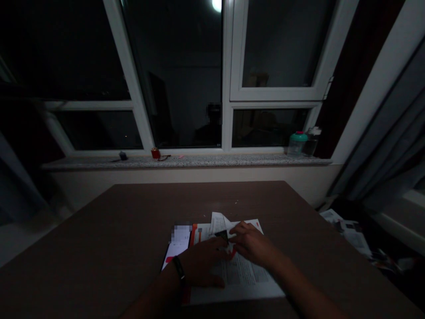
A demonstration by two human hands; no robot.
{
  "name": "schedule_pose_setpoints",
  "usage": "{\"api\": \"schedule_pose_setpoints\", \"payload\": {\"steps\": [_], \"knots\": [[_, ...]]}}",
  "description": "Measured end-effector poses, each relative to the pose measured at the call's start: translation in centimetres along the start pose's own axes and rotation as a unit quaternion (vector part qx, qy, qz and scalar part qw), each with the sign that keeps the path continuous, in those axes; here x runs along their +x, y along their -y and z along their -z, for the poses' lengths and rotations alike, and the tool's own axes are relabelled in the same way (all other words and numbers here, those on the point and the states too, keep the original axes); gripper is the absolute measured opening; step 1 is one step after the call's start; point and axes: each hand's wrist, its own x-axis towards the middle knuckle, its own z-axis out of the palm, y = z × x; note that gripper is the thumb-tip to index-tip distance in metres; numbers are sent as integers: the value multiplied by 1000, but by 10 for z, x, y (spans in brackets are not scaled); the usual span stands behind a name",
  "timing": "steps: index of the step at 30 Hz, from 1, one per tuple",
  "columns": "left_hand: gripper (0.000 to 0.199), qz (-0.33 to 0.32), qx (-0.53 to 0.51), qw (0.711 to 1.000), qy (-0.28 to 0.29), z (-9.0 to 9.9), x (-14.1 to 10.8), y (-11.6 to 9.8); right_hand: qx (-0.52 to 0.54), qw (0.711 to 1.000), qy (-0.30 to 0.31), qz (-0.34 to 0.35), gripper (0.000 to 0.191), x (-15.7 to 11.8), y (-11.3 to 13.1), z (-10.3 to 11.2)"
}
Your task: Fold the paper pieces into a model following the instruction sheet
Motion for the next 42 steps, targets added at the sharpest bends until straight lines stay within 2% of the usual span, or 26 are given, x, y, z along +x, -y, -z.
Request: {"api": "schedule_pose_setpoints", "payload": {"steps": [35,42], "knots": [[62,-24,-3,1000,-3,1,1,-2,-30,999,-16,-7,18,2,-1,-9],[63,-5,-6,1000,3,1,1,-3,-20,1000,-12,-1,20,2,-2,-11]]}}
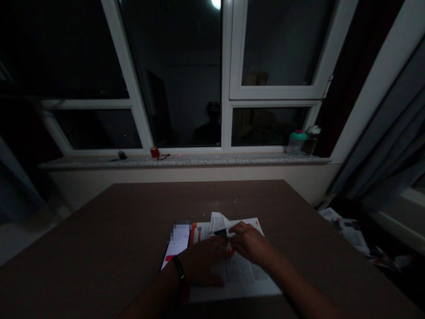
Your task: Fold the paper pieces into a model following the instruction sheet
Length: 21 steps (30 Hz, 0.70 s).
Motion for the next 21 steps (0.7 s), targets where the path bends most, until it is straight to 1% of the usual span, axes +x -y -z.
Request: {"api": "schedule_pose_setpoints", "payload": {"steps": [4,16,21], "knots": [[62,-10,-6,1000,-10,0,0,-1,3,1000,-2,-5,20,0,0,-1],[63,-8,1,1000,-1,0,0,-1,-9,999,1,-34,17,1,4,-3],[64,-9,10,1000,3,-1,0,0,-4,999,11,-48,17,2,8,1]]}}
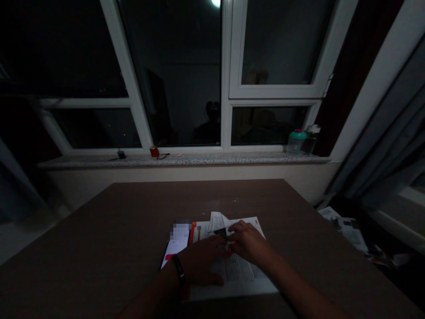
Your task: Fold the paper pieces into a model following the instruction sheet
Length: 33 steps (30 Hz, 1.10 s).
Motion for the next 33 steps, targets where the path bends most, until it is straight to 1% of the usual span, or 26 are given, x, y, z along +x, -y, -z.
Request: {"api": "schedule_pose_setpoints", "payload": {"steps": [4,7,12,14,16,21,26,33], "knots": [[64,-1,-10,1000,-5,0,0,0,-5,1000,11,-14,18,0,4,4],[65,12,-18,1000,-11,0,-1,0,0,1000,15,-16,20,-1,5,5],[64,37,-19,999,-9,-2,-3,0,6,1000,11,-20,33,-3,7,6],[63,30,-20,999,-15,-2,-2,0,9,1000,15,-20,38,-3,7,7],[61,19,-19,999,-18,-2,-2,0,20,1000,19,-5,41,-4,6,9],[64,-6,3,1000,-19,-1,0,0,40,998,23,33,29,-7,1,15],[67,0,34,999,-10,-3,1,1,39,999,17,32,37,-5,-3,11],[66,11,41,999,-13,-4,-1,1,19,1000,2,24,32,-1,-5,9]]}}
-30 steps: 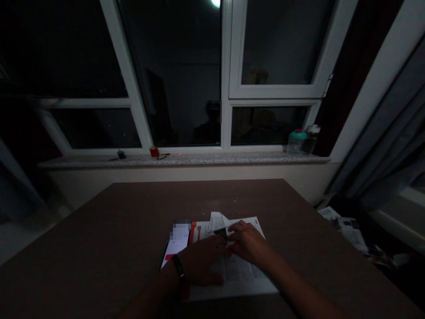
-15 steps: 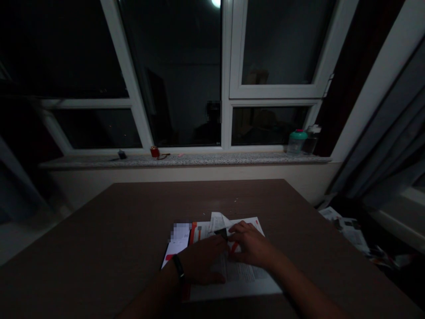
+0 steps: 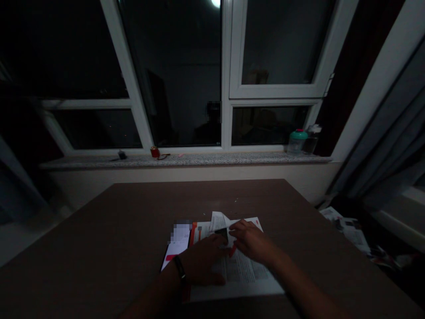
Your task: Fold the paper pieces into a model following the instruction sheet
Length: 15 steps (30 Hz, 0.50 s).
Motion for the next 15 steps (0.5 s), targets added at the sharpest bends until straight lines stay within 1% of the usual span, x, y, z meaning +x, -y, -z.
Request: {"api": "schedule_pose_setpoints", "payload": {"steps": [7,10,12,15], "knots": [[77,2,-13,1000,16,0,-1,2,-11,1000,-2,23,28,-3,0,1],[83,14,-17,999,32,0,-1,2,-16,1000,2,27,28,-3,-2,0],[84,22,-17,999,38,-1,-1,2,-18,999,6,27,28,-3,-3,-1],[84,21,-27,999,31,-1,-1,2,-16,1000,8,24,30,-2,-4,-2]]}}
